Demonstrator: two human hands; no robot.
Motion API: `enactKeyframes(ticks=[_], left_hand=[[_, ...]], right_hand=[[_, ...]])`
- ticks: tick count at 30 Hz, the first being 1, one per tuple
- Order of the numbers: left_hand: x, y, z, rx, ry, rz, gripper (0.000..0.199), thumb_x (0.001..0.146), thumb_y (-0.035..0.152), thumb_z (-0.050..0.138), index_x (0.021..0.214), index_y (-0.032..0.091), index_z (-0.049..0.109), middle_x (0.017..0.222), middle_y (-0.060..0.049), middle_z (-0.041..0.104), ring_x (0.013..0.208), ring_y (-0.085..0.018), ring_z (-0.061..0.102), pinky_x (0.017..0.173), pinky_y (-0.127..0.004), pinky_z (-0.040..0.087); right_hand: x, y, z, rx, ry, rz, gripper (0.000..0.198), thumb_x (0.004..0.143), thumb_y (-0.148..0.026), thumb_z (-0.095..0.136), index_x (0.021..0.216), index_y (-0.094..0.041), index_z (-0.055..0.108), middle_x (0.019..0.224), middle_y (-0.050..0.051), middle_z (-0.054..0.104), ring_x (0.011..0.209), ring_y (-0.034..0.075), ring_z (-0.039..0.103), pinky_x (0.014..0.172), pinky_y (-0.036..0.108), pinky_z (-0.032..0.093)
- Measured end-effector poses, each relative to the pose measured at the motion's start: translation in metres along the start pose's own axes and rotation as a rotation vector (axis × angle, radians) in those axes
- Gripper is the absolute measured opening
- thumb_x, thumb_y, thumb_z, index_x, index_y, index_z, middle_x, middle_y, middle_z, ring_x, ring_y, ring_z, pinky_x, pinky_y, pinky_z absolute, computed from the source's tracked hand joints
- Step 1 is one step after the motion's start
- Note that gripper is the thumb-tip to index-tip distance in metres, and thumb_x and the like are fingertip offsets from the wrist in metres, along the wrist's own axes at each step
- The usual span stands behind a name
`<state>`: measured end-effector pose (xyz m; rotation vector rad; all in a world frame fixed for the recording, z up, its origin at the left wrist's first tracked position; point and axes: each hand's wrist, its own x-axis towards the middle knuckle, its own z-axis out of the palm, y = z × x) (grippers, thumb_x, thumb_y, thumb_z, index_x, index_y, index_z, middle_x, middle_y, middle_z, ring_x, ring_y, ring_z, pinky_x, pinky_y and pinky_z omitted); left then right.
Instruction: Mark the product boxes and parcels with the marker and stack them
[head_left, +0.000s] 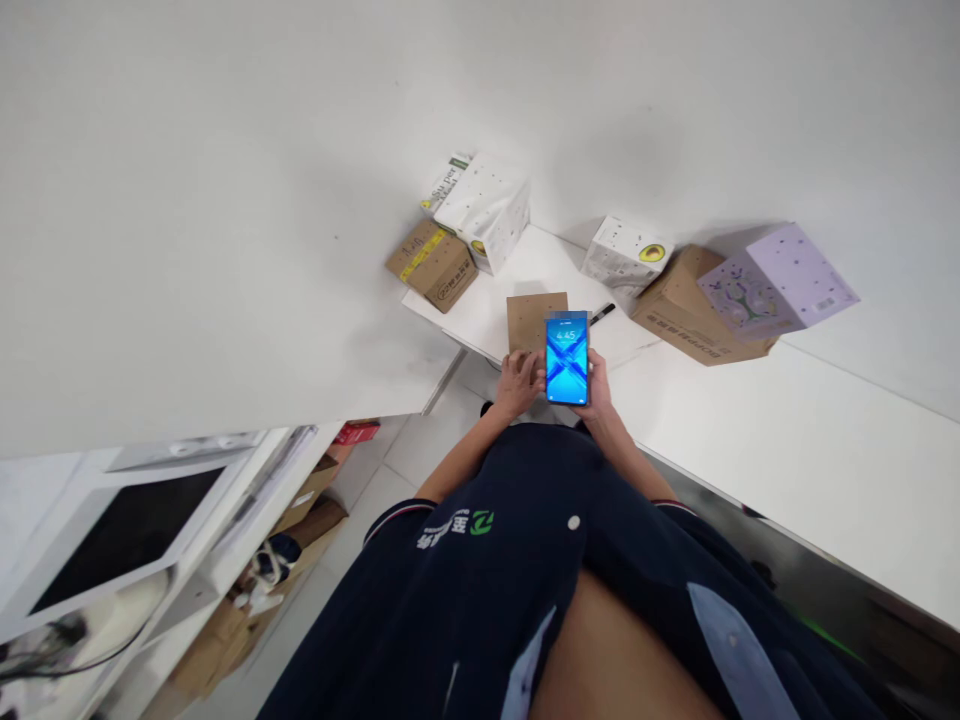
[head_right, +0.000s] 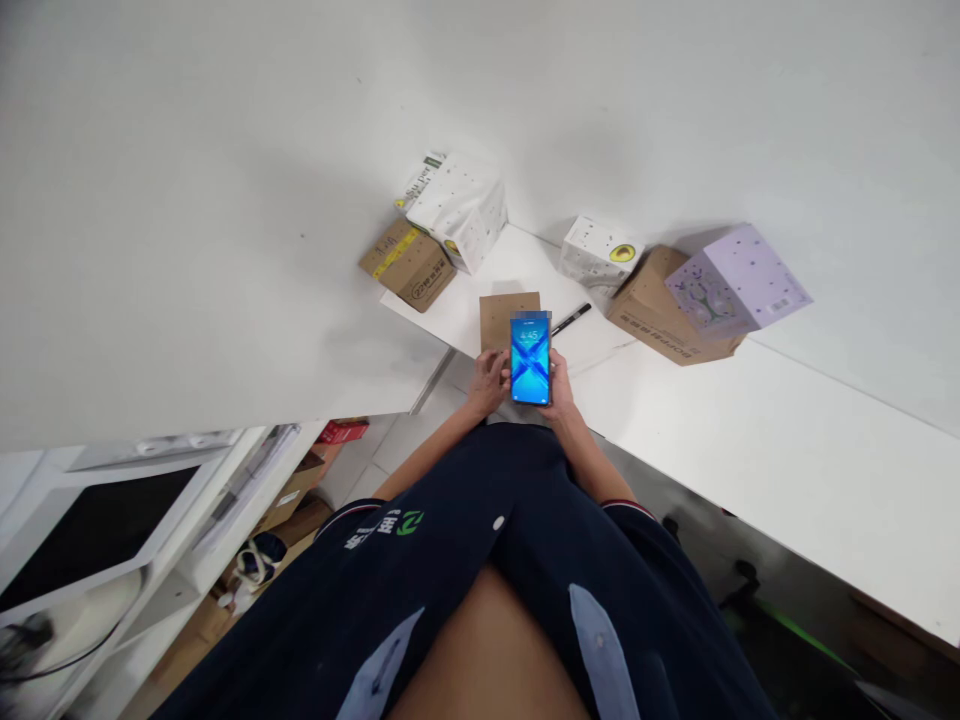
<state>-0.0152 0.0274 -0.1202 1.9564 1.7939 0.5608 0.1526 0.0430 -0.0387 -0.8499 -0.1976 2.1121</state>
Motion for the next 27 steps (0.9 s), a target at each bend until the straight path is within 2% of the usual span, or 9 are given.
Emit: enactKeyframes(ticks=[3,6,9,12,15,18,24,27], left_hand=[[-0.001,0.004,-0.002,0.024,-0.033,0.003,0.051,0.093,0.044,0.059,0.138,0.02,0.056,0.143,-0.016,0.047,0.139,-0.031,0.042,0.118,-0.052,0.038],[-0.003,0.016,-0.009,0.085,-0.068,-0.073,0.052,0.093,0.044,0.059,0.14,0.023,0.056,0.147,-0.016,0.046,0.142,-0.037,0.039,0.117,-0.059,0.036],[-0.004,0.034,-0.018,0.156,-0.081,-0.161,0.057,0.091,0.049,0.061,0.142,0.026,0.056,0.152,-0.016,0.043,0.147,-0.05,0.027,0.113,-0.076,0.027],[0.001,0.053,-0.026,0.173,-0.117,-0.219,0.071,0.086,0.059,0.063,0.147,0.024,0.052,0.159,-0.019,0.035,0.149,-0.058,0.017,0.108,-0.084,0.023],[0.01,0.067,-0.029,0.151,-0.187,-0.238,0.083,0.083,0.066,0.063,0.153,0.024,0.045,0.164,-0.02,0.027,0.15,-0.06,0.01,0.106,-0.086,0.023],[0.017,0.073,-0.026,0.137,-0.255,-0.247,0.09,0.081,0.07,0.062,0.156,0.024,0.042,0.167,-0.02,0.022,0.152,-0.058,0.005,0.106,-0.085,0.024],[0.02,0.07,-0.019,0.133,-0.218,-0.232,0.086,0.08,0.063,0.068,0.153,0.025,0.045,0.168,-0.018,0.022,0.153,-0.053,0.008,0.108,-0.082,0.028],[0.018,0.067,-0.019,0.132,-0.222,-0.21,0.084,0.081,0.062,0.066,0.154,0.024,0.045,0.167,-0.019,0.023,0.153,-0.053,0.01,0.108,-0.083,0.026]], right_hand=[[-0.01,-0.013,-0.036,-0.206,0.283,-0.203,0.052,0.085,-0.061,0.051,0.116,-0.021,0.062,0.109,0.008,0.072,0.083,0.021,0.07,0.067,0.033,0.06],[-0.028,-0.026,-0.083,-0.603,0.739,-0.306,0.054,0.08,-0.058,0.059,0.119,-0.022,0.06,0.118,0.008,0.067,0.084,0.02,0.067,0.068,0.031,0.056],[-0.053,-0.031,-0.128,-1.04,1.116,-0.293,0.063,0.081,-0.054,0.059,0.133,-0.018,0.055,0.124,0.014,0.064,0.103,0.027,0.065,0.088,0.04,0.053],[-0.077,-0.029,-0.163,-1.386,1.34,-0.171,0.072,0.083,-0.054,0.06,0.144,-0.018,0.048,0.139,0.021,0.055,0.121,0.039,0.056,0.1,0.055,0.045],[-0.093,-0.021,-0.184,-1.545,1.467,-0.073,0.075,0.083,-0.052,0.06,0.15,-0.019,0.043,0.146,0.023,0.049,0.125,0.045,0.052,0.1,0.064,0.042],[-0.1,-0.013,-0.194,-1.56,1.495,-0.032,0.075,0.083,-0.048,0.06,0.15,-0.02,0.041,0.144,0.024,0.048,0.125,0.044,0.051,0.099,0.064,0.042],[-0.1,-0.01,-0.198,-1.488,1.518,-0.027,0.072,0.083,-0.046,0.06,0.148,-0.02,0.042,0.146,0.023,0.048,0.131,0.043,0.046,0.102,0.064,0.041],[-0.089,-0.016,-0.189,-1.532,1.487,-0.122,0.07,0.082,-0.047,0.062,0.144,-0.018,0.047,0.154,0.024,0.041,0.137,0.043,0.042,0.107,0.062,0.038]])
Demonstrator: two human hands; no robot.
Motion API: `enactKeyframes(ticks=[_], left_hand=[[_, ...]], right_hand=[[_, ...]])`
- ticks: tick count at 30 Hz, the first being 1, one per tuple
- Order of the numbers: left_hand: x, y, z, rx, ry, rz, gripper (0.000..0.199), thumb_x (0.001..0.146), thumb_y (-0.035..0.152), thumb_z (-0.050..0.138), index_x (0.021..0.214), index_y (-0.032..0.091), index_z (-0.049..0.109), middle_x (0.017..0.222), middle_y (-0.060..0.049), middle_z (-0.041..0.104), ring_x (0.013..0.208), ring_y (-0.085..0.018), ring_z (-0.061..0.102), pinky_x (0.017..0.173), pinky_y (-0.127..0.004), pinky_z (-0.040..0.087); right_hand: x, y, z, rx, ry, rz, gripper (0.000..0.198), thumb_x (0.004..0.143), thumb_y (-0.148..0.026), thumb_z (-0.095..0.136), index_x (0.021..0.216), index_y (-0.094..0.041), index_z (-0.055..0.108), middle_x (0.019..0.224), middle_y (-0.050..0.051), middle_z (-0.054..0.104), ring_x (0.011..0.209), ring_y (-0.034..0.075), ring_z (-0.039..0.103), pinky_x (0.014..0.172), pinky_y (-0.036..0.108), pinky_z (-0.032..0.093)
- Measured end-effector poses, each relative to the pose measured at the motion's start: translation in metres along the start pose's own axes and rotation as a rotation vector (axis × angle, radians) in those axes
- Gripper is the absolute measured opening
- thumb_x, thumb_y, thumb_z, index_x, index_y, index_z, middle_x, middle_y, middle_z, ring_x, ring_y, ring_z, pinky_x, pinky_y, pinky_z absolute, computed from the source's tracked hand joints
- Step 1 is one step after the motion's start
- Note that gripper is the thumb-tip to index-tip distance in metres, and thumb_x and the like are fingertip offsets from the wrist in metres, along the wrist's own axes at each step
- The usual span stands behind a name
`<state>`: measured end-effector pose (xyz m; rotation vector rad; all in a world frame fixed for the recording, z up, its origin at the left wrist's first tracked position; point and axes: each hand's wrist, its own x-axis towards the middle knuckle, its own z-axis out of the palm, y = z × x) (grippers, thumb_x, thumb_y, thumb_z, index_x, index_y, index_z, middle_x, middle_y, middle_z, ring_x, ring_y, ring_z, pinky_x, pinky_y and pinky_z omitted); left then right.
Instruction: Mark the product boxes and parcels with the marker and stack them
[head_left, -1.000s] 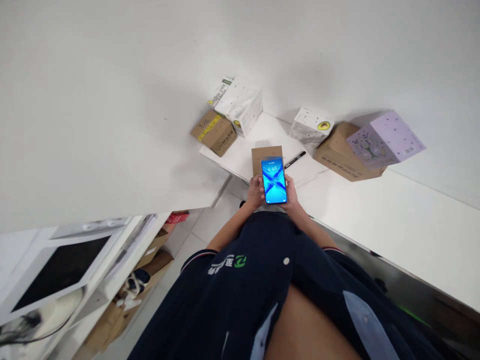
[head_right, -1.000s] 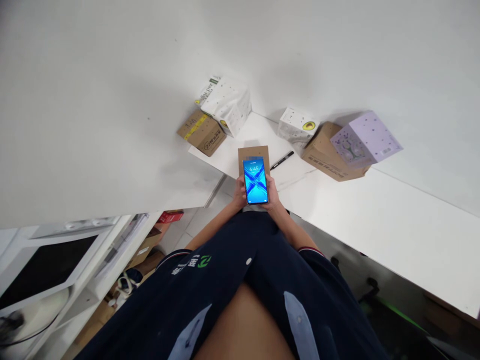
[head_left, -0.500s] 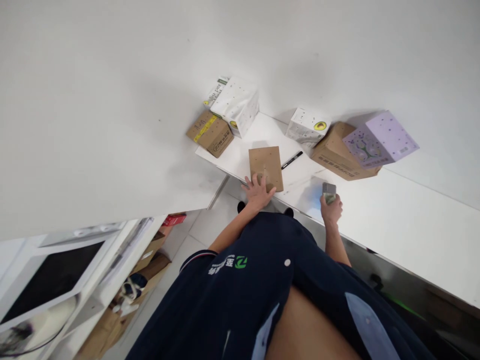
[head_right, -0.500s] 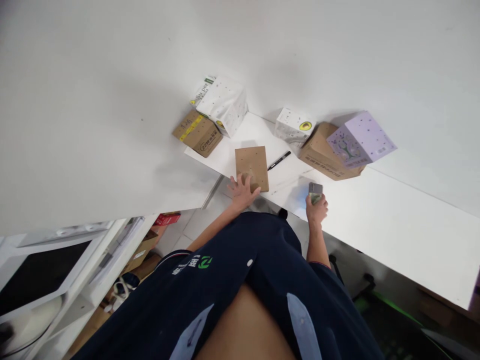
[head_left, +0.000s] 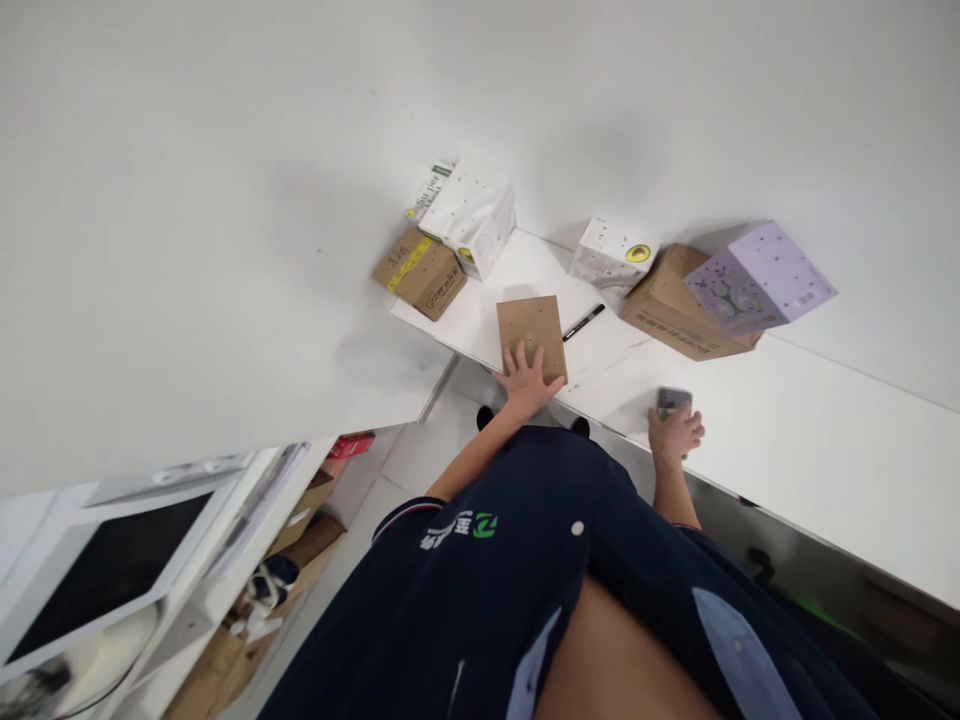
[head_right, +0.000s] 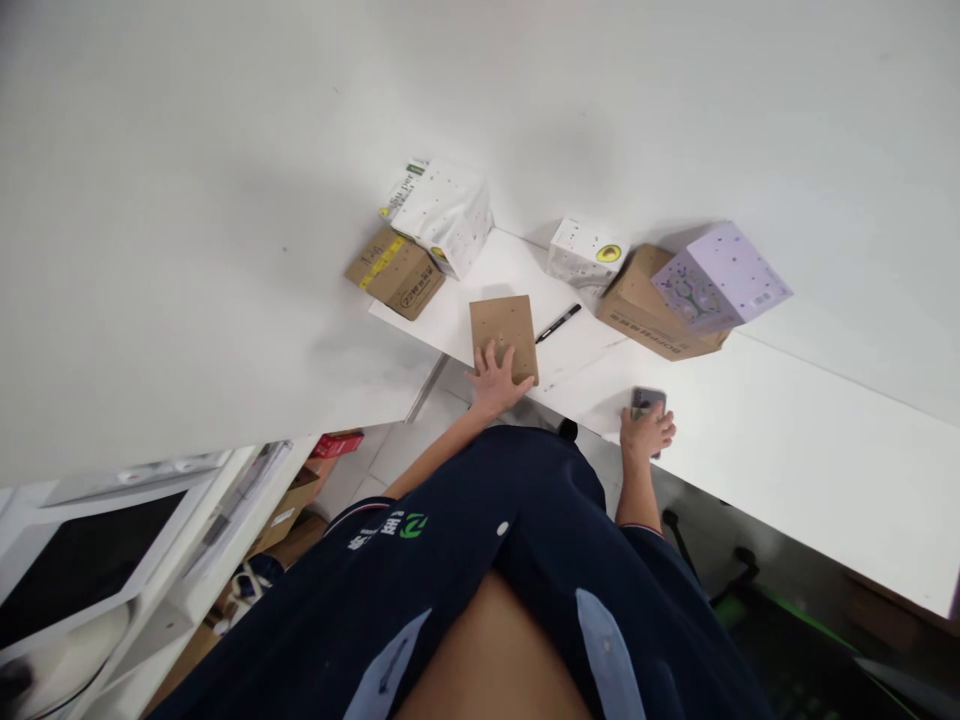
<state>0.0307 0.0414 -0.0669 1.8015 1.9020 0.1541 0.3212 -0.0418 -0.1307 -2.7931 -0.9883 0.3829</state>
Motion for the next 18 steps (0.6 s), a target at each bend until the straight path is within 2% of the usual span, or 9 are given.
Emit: enactKeyframes(ticks=[2,4,5,7,9,12,15,18], left_hand=[[-0.002,-0.002,0.001,0.018,0.004,0.022,0.084,0.083,0.062,0.064,0.155,0.022,0.043,0.166,-0.02,0.025,0.152,-0.053,0.012,0.108,-0.084,0.025],[-0.004,-0.004,0.003,0.039,0.028,0.044,0.083,0.085,0.061,0.064,0.155,0.021,0.044,0.165,-0.021,0.028,0.152,-0.052,0.015,0.109,-0.083,0.025],[-0.005,-0.005,0.004,0.05,0.043,0.058,0.081,0.085,0.06,0.064,0.154,0.021,0.045,0.164,-0.021,0.03,0.152,-0.051,0.016,0.109,-0.082,0.025],[-0.007,-0.009,0.006,0.07,0.069,0.089,0.08,0.085,0.061,0.064,0.153,0.022,0.047,0.163,-0.02,0.032,0.152,-0.049,0.018,0.11,-0.08,0.026],[-0.007,-0.015,0.007,0.077,0.085,0.114,0.08,0.085,0.063,0.064,0.152,0.024,0.048,0.162,-0.019,0.034,0.152,-0.047,0.02,0.111,-0.078,0.027],[-0.007,-0.031,0.005,0.06,0.127,0.105,0.08,0.085,0.066,0.062,0.152,0.026,0.048,0.162,-0.018,0.036,0.152,-0.045,0.022,0.113,-0.072,0.031],[-0.008,-0.053,0.002,0.015,0.175,0.075,0.078,0.086,0.064,0.062,0.152,0.024,0.048,0.162,-0.017,0.036,0.153,-0.042,0.024,0.116,-0.065,0.033],[-0.015,-0.075,0.0,-0.089,0.24,0.073,0.072,0.091,0.06,0.056,0.15,0.02,0.049,0.159,-0.02,0.04,0.151,-0.04,0.031,0.118,-0.062,0.031]], right_hand=[[0.0,-0.022,0.004,0.116,-0.078,-0.099,0.056,0.084,-0.046,0.059,0.13,-0.014,0.059,0.143,0.025,0.052,0.13,0.039,0.05,0.106,0.055,0.041],[-0.005,-0.054,0.014,0.338,-0.302,-0.171,0.04,0.088,-0.047,0.053,0.108,-0.015,0.067,0.115,0.018,0.068,0.107,0.029,0.065,0.097,0.046,0.049],[-0.01,-0.072,0.021,0.47,-0.417,-0.18,0.037,0.088,-0.049,0.052,0.098,-0.017,0.067,0.102,0.013,0.071,0.093,0.025,0.067,0.09,0.042,0.052],[-0.022,-0.108,0.038,0.692,-0.615,-0.15,0.034,0.085,-0.052,0.057,0.085,-0.019,0.065,0.084,0.005,0.069,0.073,0.019,0.064,0.075,0.034,0.054],[-0.036,-0.138,0.052,0.836,-0.679,-0.097,0.029,0.082,-0.048,0.063,0.078,-0.019,0.063,0.072,0.0,0.065,0.064,0.014,0.058,0.065,0.028,0.051],[-0.053,-0.167,0.06,0.949,-0.806,0.0,0.026,0.085,-0.044,0.063,0.08,-0.019,0.062,0.068,-0.002,0.063,0.062,0.012,0.056,0.057,0.023,0.048],[-0.062,-0.181,0.052,1.01,-0.985,0.076,0.026,0.09,-0.044,0.059,0.091,-0.019,0.063,0.077,-0.001,0.067,0.066,0.014,0.061,0.055,0.024,0.052],[-0.07,-0.191,0.036,1.033,-1.084,0.019,0.025,0.086,-0.04,0.069,0.102,-0.021,0.063,0.085,0.0,0.07,0.071,0.015,0.065,0.057,0.026,0.056]])
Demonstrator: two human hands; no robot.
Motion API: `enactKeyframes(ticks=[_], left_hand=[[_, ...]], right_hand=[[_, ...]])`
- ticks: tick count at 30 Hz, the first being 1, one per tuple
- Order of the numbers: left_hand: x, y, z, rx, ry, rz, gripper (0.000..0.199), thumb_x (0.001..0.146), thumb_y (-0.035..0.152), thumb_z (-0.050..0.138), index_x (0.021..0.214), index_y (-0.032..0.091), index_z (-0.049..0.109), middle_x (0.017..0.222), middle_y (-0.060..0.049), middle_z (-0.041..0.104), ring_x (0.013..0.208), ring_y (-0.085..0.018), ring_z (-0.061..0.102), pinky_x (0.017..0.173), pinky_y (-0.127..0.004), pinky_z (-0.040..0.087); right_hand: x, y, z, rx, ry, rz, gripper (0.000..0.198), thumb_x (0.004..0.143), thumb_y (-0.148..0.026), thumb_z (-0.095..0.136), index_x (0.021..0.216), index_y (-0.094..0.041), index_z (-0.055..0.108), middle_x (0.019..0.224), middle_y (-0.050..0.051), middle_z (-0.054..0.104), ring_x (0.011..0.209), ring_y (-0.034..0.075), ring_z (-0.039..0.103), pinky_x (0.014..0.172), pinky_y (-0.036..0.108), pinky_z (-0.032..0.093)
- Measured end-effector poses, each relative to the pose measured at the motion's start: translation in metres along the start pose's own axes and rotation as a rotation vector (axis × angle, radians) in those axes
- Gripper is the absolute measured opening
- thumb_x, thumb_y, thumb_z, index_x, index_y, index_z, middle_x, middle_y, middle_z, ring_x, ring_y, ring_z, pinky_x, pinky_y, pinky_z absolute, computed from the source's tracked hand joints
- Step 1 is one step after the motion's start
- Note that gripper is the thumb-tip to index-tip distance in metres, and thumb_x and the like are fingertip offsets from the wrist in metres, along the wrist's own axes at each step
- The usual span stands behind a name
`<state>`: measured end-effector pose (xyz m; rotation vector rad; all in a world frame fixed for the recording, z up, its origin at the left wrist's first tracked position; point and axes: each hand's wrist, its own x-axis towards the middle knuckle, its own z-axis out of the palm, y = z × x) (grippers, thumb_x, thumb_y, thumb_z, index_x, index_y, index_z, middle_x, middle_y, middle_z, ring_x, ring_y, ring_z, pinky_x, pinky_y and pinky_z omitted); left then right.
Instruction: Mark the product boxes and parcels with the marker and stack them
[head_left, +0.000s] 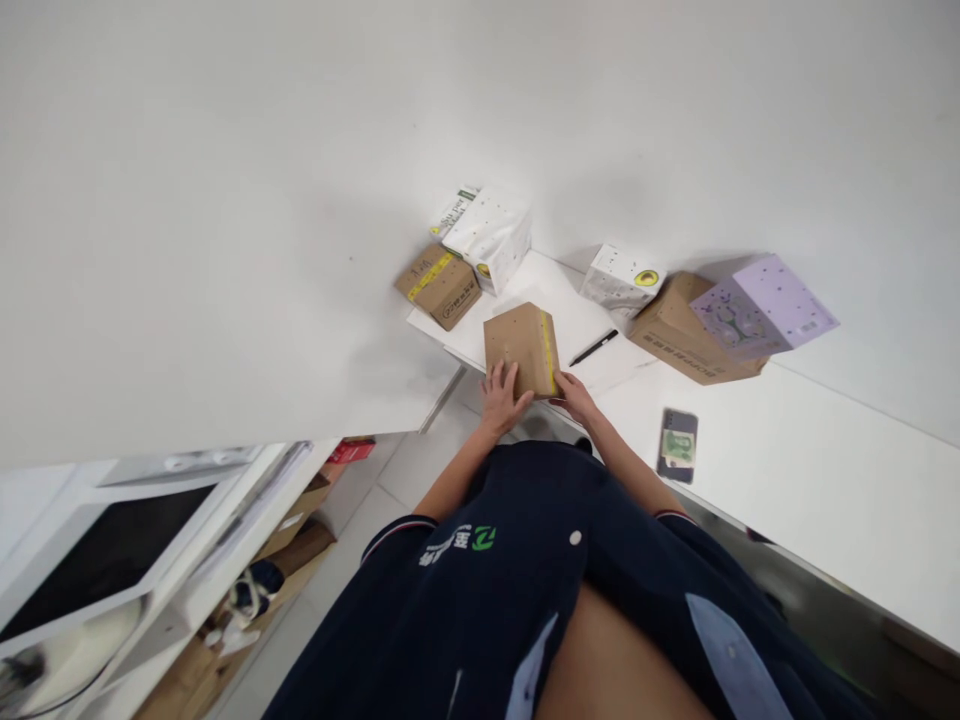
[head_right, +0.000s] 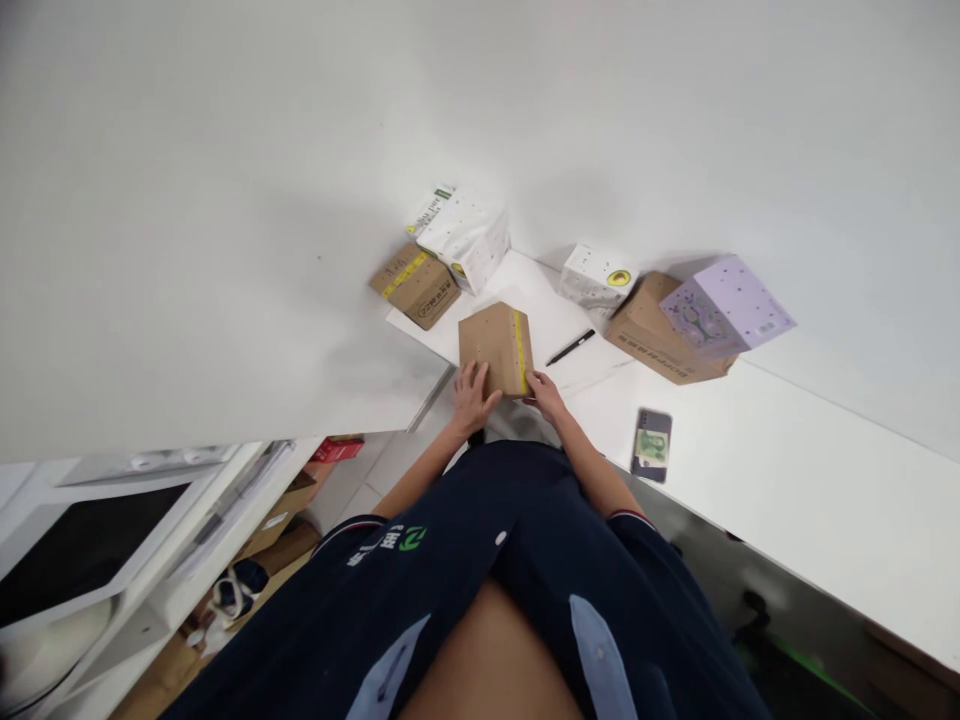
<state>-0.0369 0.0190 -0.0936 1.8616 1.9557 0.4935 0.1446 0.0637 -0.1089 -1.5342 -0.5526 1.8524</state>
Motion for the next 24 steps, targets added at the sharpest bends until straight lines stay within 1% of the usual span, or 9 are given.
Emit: enactKeyframes(ticks=[4,6,11,13,15,18,20,21,24], left_hand=[[-0.01,-0.014,-0.012,-0.269,0.252,0.037,0.087,0.09,0.071,0.049,0.152,0.011,0.041,0.151,-0.027,0.044,0.145,-0.037,0.04,0.118,-0.056,0.034],[-0.01,-0.016,-0.024,-0.382,0.397,0.029,0.093,0.086,0.077,0.048,0.152,0.011,0.038,0.148,-0.026,0.045,0.142,-0.036,0.043,0.117,-0.054,0.036],[0.018,-0.03,-0.075,-0.58,0.642,0.007,0.083,0.088,0.076,0.048,0.144,0.015,0.046,0.14,-0.02,0.053,0.134,-0.03,0.053,0.115,-0.045,0.041],[0.042,-0.044,-0.102,-0.625,0.685,-0.057,0.079,0.09,0.074,0.045,0.144,0.017,0.046,0.141,-0.018,0.055,0.134,-0.028,0.054,0.115,-0.041,0.041],[0.069,-0.058,-0.127,-0.623,0.705,-0.162,0.075,0.095,0.069,0.038,0.148,0.015,0.041,0.147,-0.02,0.051,0.139,-0.027,0.05,0.118,-0.041,0.038],[0.1,-0.069,-0.152,-0.517,0.712,-0.439,0.072,0.1,0.055,0.042,0.157,0.015,0.027,0.16,-0.022,0.035,0.154,-0.027,0.029,0.126,-0.044,0.024],[0.11,-0.067,-0.155,-0.494,0.665,-0.589,0.081,0.098,0.05,0.049,0.161,0.013,0.015,0.163,-0.025,0.026,0.158,-0.028,0.019,0.126,-0.046,0.024],[0.113,-0.064,-0.153,-0.484,0.64,-0.623,0.086,0.097,0.048,0.053,0.162,0.013,0.01,0.164,-0.026,0.023,0.158,-0.029,0.016,0.125,-0.046,0.027],[0.119,-0.053,-0.148,-0.406,0.621,-0.614,0.095,0.092,0.046,0.064,0.163,0.014,0.009,0.165,-0.027,0.018,0.159,-0.031,0.013,0.123,-0.048,0.031]], right_hand=[[-0.018,-0.015,0.023,-0.11,-0.155,-0.113,0.045,0.079,-0.039,0.077,0.119,-0.025,0.062,0.093,0.002,0.072,0.08,0.016,0.069,0.064,0.027,0.059],[-0.028,-0.023,0.038,-0.145,-0.212,-0.2,0.053,0.078,-0.042,0.077,0.126,-0.027,0.061,0.102,0.004,0.072,0.085,0.017,0.07,0.069,0.028,0.06],[-0.036,-0.055,0.089,-0.222,-0.337,-0.412,0.066,0.08,-0.047,0.075,0.14,-0.029,0.056,0.122,0.007,0.068,0.092,0.019,0.07,0.078,0.035,0.063],[-0.027,-0.071,0.121,-0.264,-0.363,-0.46,0.068,0.081,-0.046,0.074,0.144,-0.028,0.054,0.126,0.008,0.066,0.095,0.02,0.069,0.085,0.038,0.062],[-0.014,-0.086,0.155,-0.298,-0.385,-0.494,0.069,0.083,-0.044,0.073,0.147,-0.025,0.053,0.131,0.01,0.065,0.103,0.022,0.069,0.094,0.041,0.059],[0.006,-0.096,0.191,-0.325,-0.411,-0.486,0.071,0.083,-0.041,0.076,0.147,-0.02,0.054,0.138,0.011,0.062,0.122,0.024,0.063,0.11,0.041,0.048],[0.014,-0.091,0.196,-0.327,-0.403,-0.449,0.068,0.083,-0.038,0.077,0.144,-0.019,0.056,0.14,0.012,0.062,0.128,0.024,0.06,0.114,0.041,0.044],[0.016,-0.086,0.191,-0.325,-0.398,-0.423,0.064,0.083,-0.037,0.076,0.142,-0.019,0.059,0.14,0.012,0.062,0.127,0.024,0.06,0.113,0.041,0.044],[0.018,-0.066,0.156,-0.322,-0.369,-0.33,0.047,0.086,-0.031,0.072,0.131,-0.019,0.066,0.13,0.011,0.068,0.113,0.021,0.067,0.105,0.041,0.05]])
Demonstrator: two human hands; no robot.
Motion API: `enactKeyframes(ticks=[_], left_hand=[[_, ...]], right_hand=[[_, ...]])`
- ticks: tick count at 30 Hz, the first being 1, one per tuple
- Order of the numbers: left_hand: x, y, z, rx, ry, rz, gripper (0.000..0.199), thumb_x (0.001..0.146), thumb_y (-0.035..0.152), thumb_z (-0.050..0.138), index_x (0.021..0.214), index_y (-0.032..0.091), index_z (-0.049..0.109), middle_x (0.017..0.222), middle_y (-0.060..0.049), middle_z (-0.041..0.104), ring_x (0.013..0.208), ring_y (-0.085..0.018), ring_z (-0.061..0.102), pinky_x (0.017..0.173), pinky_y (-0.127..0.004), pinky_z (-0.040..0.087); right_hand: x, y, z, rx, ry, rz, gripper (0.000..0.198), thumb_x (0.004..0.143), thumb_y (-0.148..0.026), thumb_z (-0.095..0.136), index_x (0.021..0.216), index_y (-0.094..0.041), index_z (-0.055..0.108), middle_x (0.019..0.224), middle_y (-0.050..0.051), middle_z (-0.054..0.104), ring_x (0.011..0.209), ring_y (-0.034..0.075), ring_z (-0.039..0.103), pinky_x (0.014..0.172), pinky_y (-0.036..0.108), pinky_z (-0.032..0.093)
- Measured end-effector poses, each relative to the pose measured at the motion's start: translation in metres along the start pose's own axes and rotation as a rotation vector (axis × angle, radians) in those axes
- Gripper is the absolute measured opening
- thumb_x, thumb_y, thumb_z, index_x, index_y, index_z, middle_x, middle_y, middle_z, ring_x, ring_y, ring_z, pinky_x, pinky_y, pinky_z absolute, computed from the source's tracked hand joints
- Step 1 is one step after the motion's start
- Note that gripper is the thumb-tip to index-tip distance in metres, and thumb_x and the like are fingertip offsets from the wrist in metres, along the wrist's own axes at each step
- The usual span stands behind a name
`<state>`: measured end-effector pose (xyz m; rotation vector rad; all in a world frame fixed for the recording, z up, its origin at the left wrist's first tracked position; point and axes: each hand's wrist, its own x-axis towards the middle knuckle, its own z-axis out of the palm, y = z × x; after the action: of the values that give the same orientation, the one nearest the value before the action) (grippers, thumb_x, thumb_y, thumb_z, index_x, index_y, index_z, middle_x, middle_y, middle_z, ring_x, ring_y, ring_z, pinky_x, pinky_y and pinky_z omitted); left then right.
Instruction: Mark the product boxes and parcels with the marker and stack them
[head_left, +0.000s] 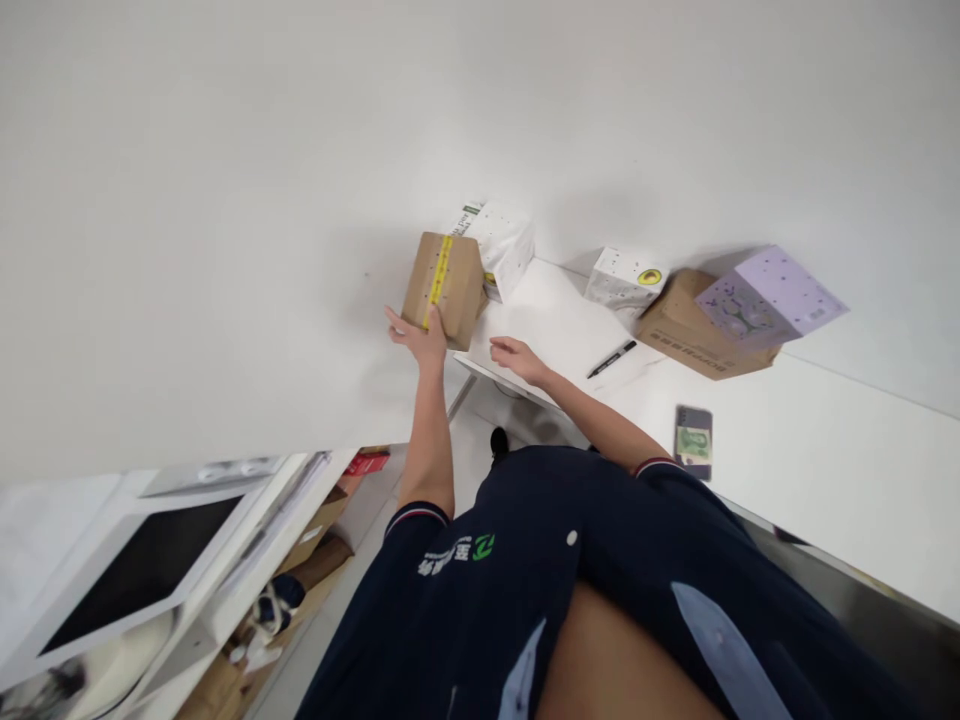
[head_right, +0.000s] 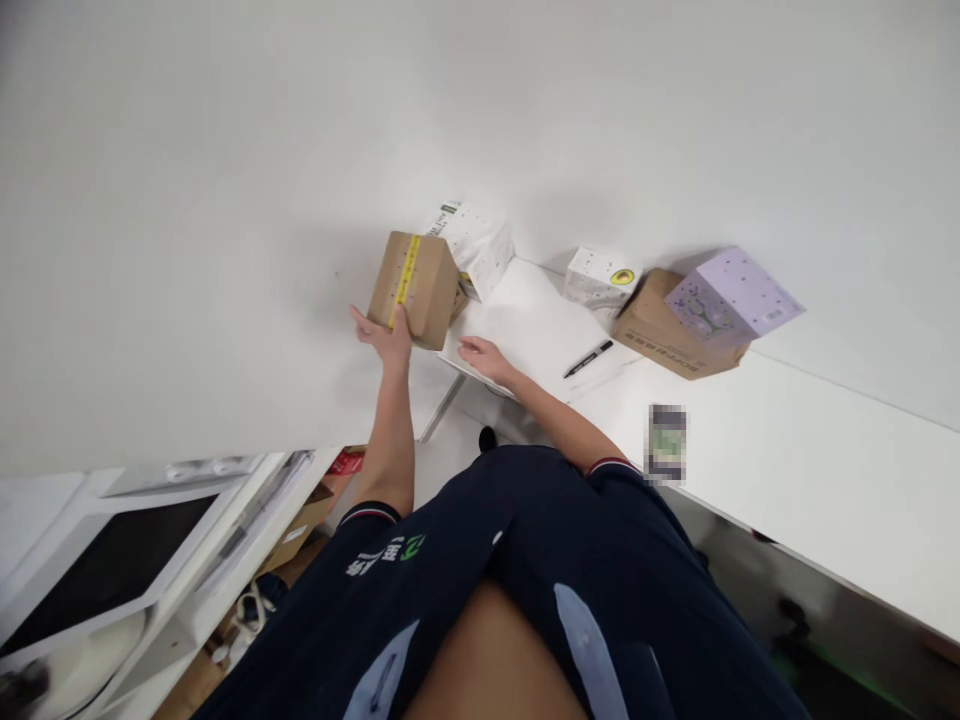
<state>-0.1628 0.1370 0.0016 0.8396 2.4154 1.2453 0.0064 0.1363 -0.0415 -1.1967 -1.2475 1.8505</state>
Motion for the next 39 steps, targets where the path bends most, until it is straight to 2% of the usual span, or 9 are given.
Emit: enactKeyframes(ticks=[5,11,14,19,23,26,29,34,39], left_hand=[[0.033,0.014,0.0,0.027,0.038,-0.039,0.082,0.095,0.046,0.06,0.16,0.015,0.02,0.159,-0.027,0.032,0.152,-0.032,0.034,0.119,-0.051,0.037],[0.079,0.02,-0.02,-0.064,-0.125,-0.123,0.08,0.099,0.053,0.046,0.163,0.021,0.009,0.157,-0.021,0.04,0.13,-0.028,0.058,0.104,-0.051,0.052],[0.076,0.022,-0.022,-0.018,-0.032,-0.035,0.073,0.101,0.046,0.045,0.161,0.016,0.018,0.155,-0.022,0.042,0.138,-0.027,0.051,0.114,-0.05,0.043],[0.058,0.024,-0.013,0.021,0.168,0.154,0.054,0.103,0.041,0.037,0.15,0.016,0.046,0.156,-0.02,0.037,0.15,-0.026,0.036,0.124,-0.044,0.029],[0.048,0.016,-0.015,0.045,-0.008,0.219,0.055,0.098,0.054,0.047,0.139,0.021,0.058,0.163,-0.015,0.028,0.153,-0.026,0.032,0.125,-0.039,0.028],[0.04,0.01,-0.025,0.169,-0.184,0.32,0.074,0.08,0.055,0.073,0.144,0.022,0.055,0.168,-0.015,0.017,0.153,-0.031,0.03,0.126,-0.043,0.027],[0.04,0.008,-0.032,0.268,-0.212,0.419,0.088,0.072,0.047,0.082,0.15,0.021,0.048,0.168,-0.019,0.015,0.152,-0.035,0.033,0.124,-0.048,0.03],[0.06,0.013,-0.026,0.271,-0.088,0.352,0.072,0.085,0.043,0.069,0.149,0.019,0.047,0.167,-0.021,0.019,0.149,-0.037,0.038,0.121,-0.049,0.035],[0.067,0.02,-0.015,0.291,-0.013,0.326,0.067,0.091,0.039,0.062,0.152,0.021,0.042,0.168,-0.019,0.016,0.144,-0.041,0.042,0.119,-0.059,0.035]], right_hand=[[-0.041,0.04,-0.068,-0.066,0.252,0.168,0.017,0.087,-0.022,0.065,0.103,-0.016,0.069,0.099,0.006,0.071,0.072,0.011,0.065,0.073,0.026,0.055],[-0.065,0.053,-0.115,-0.073,0.461,0.233,0.006,0.086,-0.019,0.062,0.091,-0.017,0.064,0.089,0.004,0.066,0.062,0.009,0.062,0.056,0.019,0.049],[-0.052,0.042,-0.098,-0.087,0.389,0.175,0.015,0.085,-0.022,0.065,0.099,-0.018,0.066,0.092,0.004,0.069,0.064,0.01,0.065,0.062,0.023,0.054],[0.003,0.0,-0.022,-0.281,0.119,-0.044,0.05,0.091,-0.026,0.059,0.14,-0.022,0.056,0.129,0.009,0.067,0.098,0.02,0.072,0.095,0.039,0.057],[0.048,-0.036,0.035,-0.361,-0.052,-0.192,0.068,0.086,-0.018,0.062,0.151,-0.018,0.046,0.151,0.009,0.055,0.137,0.025,0.054,0.119,0.04,0.039],[0.065,-0.05,0.055,-0.325,-0.143,-0.193,0.071,0.08,-0.012,0.065,0.148,-0.02,0.051,0.146,0.006,0.06,0.137,0.027,0.054,0.12,0.043,0.038],[0.06,-0.043,0.052,-0.218,-0.155,-0.154,0.063,0.078,-0.01,0.066,0.139,-0.023,0.06,0.138,0.005,0.066,0.129,0.025,0.059,0.116,0.043,0.042],[0.008,-0.002,-0.02,-0.153,-0.024,0.059,0.05,0.078,-0.021,0.07,0.128,-0.023,0.065,0.12,0.008,0.07,0.085,0.018,0.07,0.088,0.042,0.059],[-0.089,-0.007,-0.163,-0.403,0.502,-0.092,0.044,0.08,-0.035,0.069,0.122,-0.022,0.066,0.106,0.008,0.071,0.081,0.021,0.066,0.092,0.048,0.056]])
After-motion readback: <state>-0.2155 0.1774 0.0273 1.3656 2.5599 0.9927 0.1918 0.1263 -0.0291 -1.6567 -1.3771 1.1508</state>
